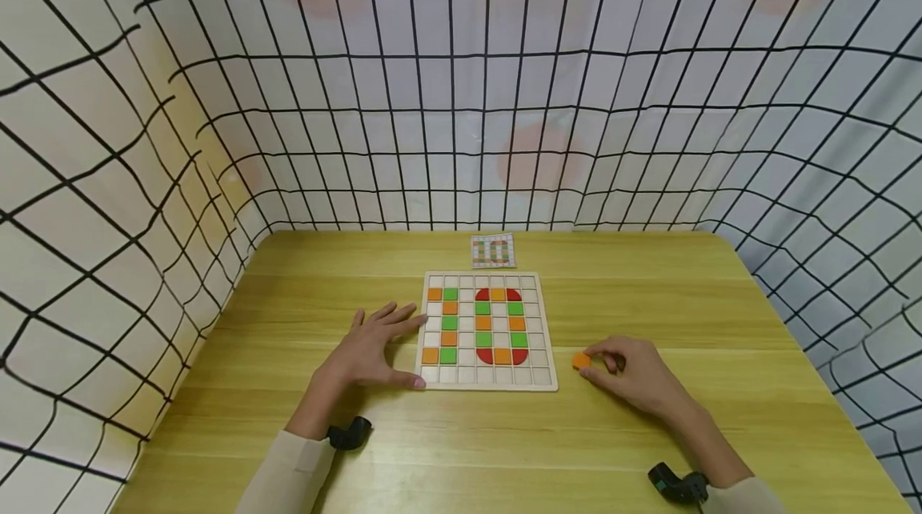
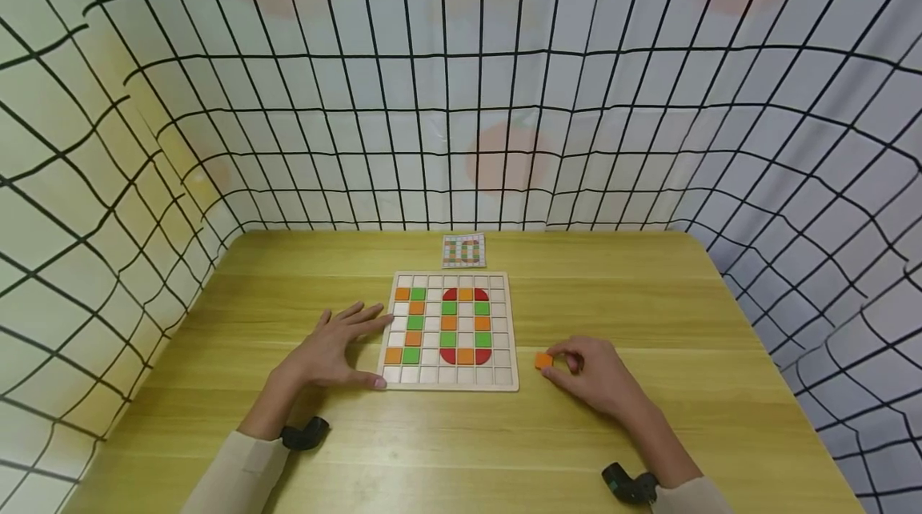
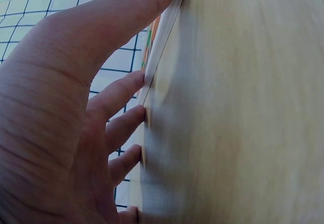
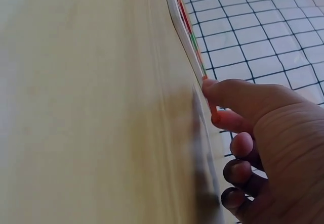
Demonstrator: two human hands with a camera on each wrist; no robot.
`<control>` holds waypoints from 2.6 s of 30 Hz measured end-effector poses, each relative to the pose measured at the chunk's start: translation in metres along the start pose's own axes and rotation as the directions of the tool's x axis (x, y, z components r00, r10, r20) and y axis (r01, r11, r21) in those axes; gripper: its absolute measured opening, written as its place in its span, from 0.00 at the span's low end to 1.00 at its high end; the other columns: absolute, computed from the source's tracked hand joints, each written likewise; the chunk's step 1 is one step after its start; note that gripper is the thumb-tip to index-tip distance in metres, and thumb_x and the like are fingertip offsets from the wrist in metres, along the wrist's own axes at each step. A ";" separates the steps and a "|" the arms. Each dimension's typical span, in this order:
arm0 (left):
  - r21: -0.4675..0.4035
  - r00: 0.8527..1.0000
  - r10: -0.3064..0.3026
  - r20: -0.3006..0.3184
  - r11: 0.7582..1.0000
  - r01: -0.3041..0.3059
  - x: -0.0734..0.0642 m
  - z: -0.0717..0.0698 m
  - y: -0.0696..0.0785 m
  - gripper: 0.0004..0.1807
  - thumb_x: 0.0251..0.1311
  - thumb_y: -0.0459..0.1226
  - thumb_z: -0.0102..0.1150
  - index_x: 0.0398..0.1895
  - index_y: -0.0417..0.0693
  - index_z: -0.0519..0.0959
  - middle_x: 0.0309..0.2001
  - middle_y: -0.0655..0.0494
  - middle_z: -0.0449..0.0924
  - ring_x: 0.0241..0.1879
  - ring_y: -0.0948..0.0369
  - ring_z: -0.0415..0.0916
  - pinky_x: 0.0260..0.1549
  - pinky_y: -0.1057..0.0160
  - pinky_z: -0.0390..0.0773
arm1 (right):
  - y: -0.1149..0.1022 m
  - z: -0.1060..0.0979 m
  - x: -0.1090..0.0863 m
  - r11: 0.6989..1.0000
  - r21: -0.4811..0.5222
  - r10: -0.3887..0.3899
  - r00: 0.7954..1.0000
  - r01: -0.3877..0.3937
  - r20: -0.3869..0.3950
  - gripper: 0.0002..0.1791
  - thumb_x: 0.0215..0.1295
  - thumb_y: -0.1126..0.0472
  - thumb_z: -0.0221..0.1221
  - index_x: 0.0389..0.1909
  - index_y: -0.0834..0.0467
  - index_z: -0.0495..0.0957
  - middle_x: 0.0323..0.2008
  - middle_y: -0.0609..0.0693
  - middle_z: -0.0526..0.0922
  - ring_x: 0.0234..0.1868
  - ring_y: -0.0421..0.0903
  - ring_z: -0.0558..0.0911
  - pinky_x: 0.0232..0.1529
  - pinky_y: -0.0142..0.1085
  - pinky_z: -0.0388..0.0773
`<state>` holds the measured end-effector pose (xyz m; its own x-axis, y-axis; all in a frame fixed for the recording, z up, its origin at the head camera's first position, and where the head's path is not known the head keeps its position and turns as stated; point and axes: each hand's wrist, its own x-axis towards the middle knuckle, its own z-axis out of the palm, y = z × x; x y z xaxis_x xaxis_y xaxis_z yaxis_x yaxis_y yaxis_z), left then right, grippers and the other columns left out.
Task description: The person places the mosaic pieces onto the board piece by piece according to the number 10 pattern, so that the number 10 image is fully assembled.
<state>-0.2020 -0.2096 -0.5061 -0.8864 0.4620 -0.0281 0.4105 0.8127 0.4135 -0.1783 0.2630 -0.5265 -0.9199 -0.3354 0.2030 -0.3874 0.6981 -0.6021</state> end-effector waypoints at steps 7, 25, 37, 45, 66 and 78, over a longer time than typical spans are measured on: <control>0.003 1.000 0.002 -0.003 1.000 -0.002 0.001 0.001 -0.001 0.61 0.37 0.76 0.69 0.79 0.70 0.63 0.82 0.58 0.55 0.82 0.44 0.46 0.73 0.23 0.38 | -0.010 0.001 0.014 0.999 0.018 0.038 0.999 -0.039 0.011 0.16 0.61 0.43 0.72 0.43 0.48 0.88 0.20 0.38 0.71 0.24 0.35 0.70 0.33 0.30 0.69; 0.019 1.000 0.009 0.005 1.000 -0.009 0.001 0.001 -0.001 0.60 0.40 0.75 0.69 0.80 0.69 0.62 0.82 0.58 0.55 0.82 0.44 0.47 0.73 0.23 0.38 | -0.052 0.030 0.058 0.990 0.114 -0.084 0.996 0.078 0.042 0.12 0.59 0.52 0.75 0.41 0.51 0.89 0.22 0.41 0.71 0.25 0.35 0.68 0.28 0.29 0.66; 0.020 1.000 0.011 0.002 1.000 -0.011 0.001 -0.003 0.001 0.59 0.40 0.73 0.71 0.79 0.68 0.64 0.82 0.56 0.56 0.82 0.42 0.48 0.72 0.21 0.40 | -0.089 0.068 0.081 0.980 0.114 -0.177 0.976 0.163 0.126 0.13 0.60 0.48 0.74 0.42 0.48 0.89 0.18 0.37 0.68 0.22 0.33 0.66 0.26 0.28 0.64; 0.016 1.000 0.015 0.004 1.000 -0.015 0.001 -0.001 0.000 0.59 0.40 0.73 0.70 0.79 0.68 0.64 0.82 0.56 0.56 0.82 0.42 0.47 0.72 0.22 0.39 | -0.108 0.085 0.089 0.991 0.065 -0.127 0.977 0.118 0.172 0.14 0.59 0.44 0.74 0.41 0.46 0.90 0.17 0.36 0.71 0.23 0.35 0.69 0.28 0.28 0.66; 0.019 1.000 0.013 0.005 1.000 -0.013 0.001 -0.002 0.003 0.58 0.41 0.73 0.70 0.79 0.67 0.65 0.81 0.55 0.57 0.82 0.42 0.48 0.72 0.21 0.40 | -0.110 0.094 0.091 0.985 0.019 -0.169 0.967 0.169 0.189 0.14 0.59 0.47 0.74 0.41 0.50 0.92 0.18 0.36 0.73 0.22 0.33 0.67 0.24 0.27 0.63; 0.019 1.000 0.005 0.011 1.000 -0.006 0.002 0.000 0.001 0.59 0.39 0.74 0.71 0.79 0.68 0.64 0.82 0.55 0.57 0.82 0.42 0.48 0.72 0.21 0.39 | -0.110 0.091 0.089 0.989 0.053 -0.143 0.970 0.136 0.195 0.16 0.57 0.45 0.75 0.41 0.49 0.90 0.22 0.40 0.76 0.25 0.36 0.70 0.27 0.28 0.66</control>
